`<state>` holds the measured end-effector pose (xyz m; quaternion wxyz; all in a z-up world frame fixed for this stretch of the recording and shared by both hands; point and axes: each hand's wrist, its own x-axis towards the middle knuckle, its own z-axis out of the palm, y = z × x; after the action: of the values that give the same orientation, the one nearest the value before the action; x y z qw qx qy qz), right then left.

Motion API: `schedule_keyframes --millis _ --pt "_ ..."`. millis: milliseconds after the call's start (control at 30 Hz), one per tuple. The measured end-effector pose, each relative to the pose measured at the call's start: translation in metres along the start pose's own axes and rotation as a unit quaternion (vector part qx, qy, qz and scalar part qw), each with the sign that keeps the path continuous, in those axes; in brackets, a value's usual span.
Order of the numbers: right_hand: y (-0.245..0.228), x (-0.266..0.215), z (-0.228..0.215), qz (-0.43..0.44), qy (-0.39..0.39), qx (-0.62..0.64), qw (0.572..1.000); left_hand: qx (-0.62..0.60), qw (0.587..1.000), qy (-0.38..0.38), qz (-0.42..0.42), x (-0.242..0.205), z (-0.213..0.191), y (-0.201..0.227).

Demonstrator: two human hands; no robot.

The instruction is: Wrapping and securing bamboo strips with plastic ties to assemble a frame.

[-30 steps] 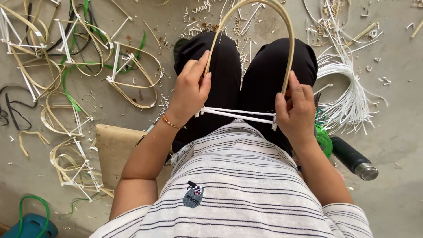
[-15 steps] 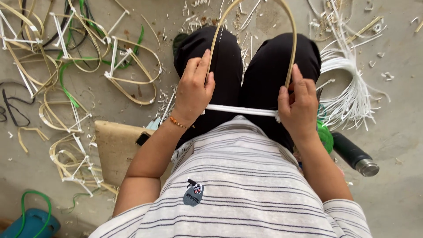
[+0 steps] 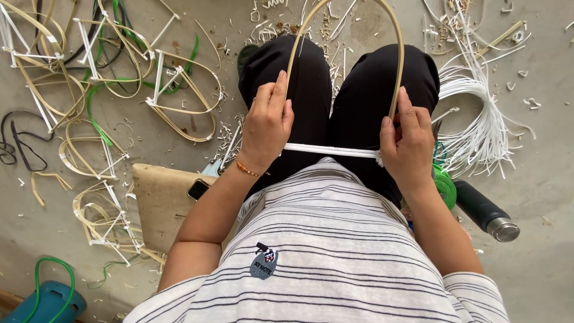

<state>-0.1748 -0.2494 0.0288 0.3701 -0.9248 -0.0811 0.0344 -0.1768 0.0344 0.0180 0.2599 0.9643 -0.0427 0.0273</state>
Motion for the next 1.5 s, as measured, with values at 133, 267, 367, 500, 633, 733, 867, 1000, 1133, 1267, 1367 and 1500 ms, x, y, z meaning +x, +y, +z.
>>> schedule_keyframes --millis 133,267,367,500,633,733,867,1000,1133,1267,1367,1500 --pt "0.001 0.001 0.0 -0.003 0.006 -0.003 1.0 0.013 1.0 0.004 0.004 -0.001 0.003 -0.001" --pt "0.001 -0.001 0.0 0.002 0.002 0.001 1.0 0.016 1.0 0.003 0.006 -0.002 0.004 -0.001" --pt "0.002 0.0 -0.001 0.006 0.0 0.003 1.0 0.029 0.999 0.004 0.017 -0.002 0.003 -0.001" --pt "0.003 0.003 -0.008 0.024 -0.016 0.004 1.0 0.015 1.0 -0.006 0.023 -0.005 0.01 -0.005" --pt "-0.002 0.007 -0.016 0.073 -0.045 0.058 0.995 0.008 0.999 0.023 0.03 -0.005 0.014 -0.007" --pt "0.0 0.006 -0.017 0.074 -0.046 0.074 0.993 0.002 0.999 0.034 0.032 -0.004 0.015 -0.006" --pt "0.008 0.004 -0.011 0.071 -0.049 0.101 0.991 -0.007 0.998 0.046 0.039 -0.005 0.013 -0.009" --pt "0.011 0.001 -0.009 0.086 -0.049 0.124 0.987 -0.028 0.997 0.056 0.041 -0.007 0.014 -0.01" --pt "0.014 -0.001 -0.008 0.073 -0.033 0.095 0.992 -0.047 0.997 0.047 0.039 -0.008 0.015 -0.011" --pt "0.013 -0.003 -0.007 0.081 -0.024 0.114 0.99 -0.035 0.996 0.069 0.044 -0.007 0.016 -0.01" --pt "0.011 -0.001 -0.006 0.086 -0.008 0.128 0.988 -0.023 0.997 0.072 0.035 -0.006 0.016 -0.01" --pt "0.003 0.003 -0.012 0.136 -0.017 0.151 0.979 -0.043 0.996 0.073 0.034 -0.011 0.022 -0.016"
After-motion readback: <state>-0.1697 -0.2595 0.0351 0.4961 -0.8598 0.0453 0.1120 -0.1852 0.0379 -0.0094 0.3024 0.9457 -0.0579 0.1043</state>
